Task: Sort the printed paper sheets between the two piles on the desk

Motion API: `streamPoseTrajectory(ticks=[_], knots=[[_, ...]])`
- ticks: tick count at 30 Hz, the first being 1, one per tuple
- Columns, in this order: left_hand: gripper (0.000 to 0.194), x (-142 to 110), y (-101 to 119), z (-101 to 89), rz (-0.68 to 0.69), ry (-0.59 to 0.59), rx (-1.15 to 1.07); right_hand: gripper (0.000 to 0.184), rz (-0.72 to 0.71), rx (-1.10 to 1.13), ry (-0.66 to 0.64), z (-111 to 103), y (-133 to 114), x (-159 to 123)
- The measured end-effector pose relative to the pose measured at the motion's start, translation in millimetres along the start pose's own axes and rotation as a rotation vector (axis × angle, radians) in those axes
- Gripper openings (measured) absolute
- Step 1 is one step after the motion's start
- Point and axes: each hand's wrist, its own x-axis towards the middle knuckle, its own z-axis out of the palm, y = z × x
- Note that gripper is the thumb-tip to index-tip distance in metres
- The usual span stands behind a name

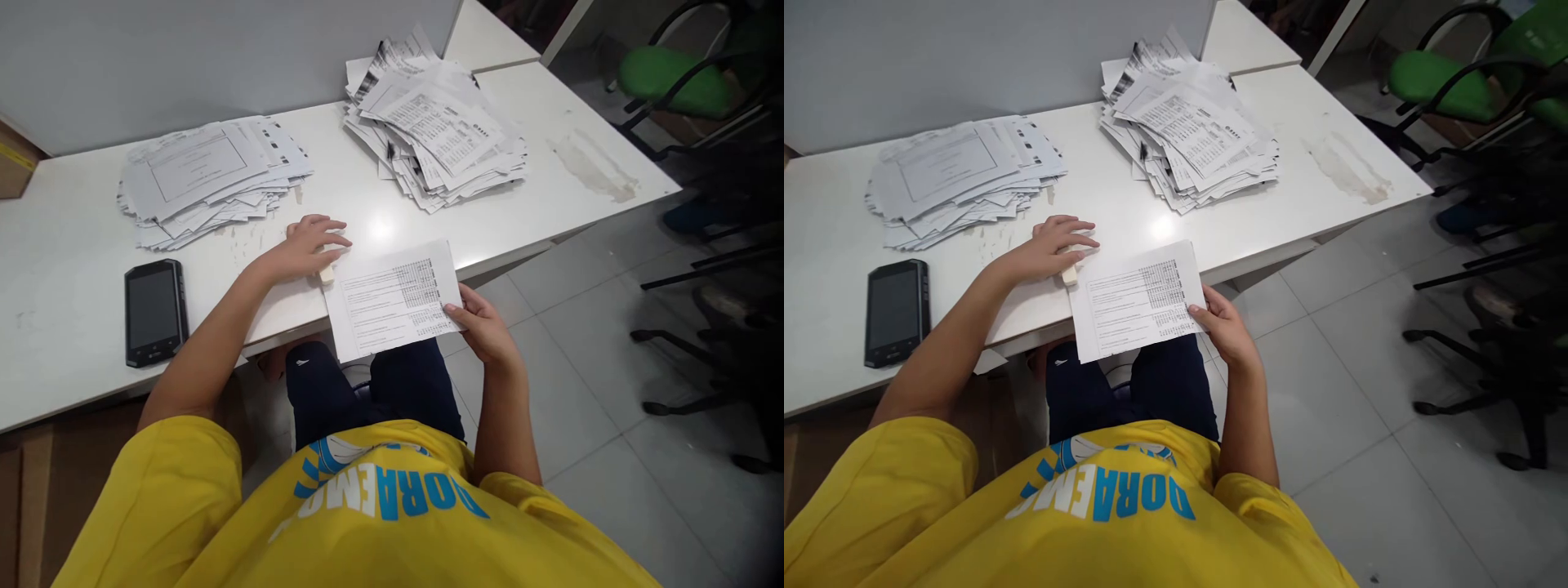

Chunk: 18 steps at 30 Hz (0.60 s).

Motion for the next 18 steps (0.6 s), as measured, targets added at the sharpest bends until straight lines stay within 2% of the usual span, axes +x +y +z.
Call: streamPoseTrajectory(ticks=[5, 11, 18], knots=[[0.056, -1.5, -1.7, -7.1, 0.014, -0.009, -0.064, 0.057, -0.019, -0.081, 0.005, -3.2, 3.8, 2.0], [0.091, -6.1, -18.0, -22.1, -0.051, -0.111, -0.11, 0.062, 0.015, -0.086, 0.009, 0.0, 0.3, 2.1], [0.102, -2.2, -32.7, -12.3, -0.104, -0.122, -0.07, 0.066, 0.035, -0.081, 0.007, 0.1, 0.7, 0.9]])
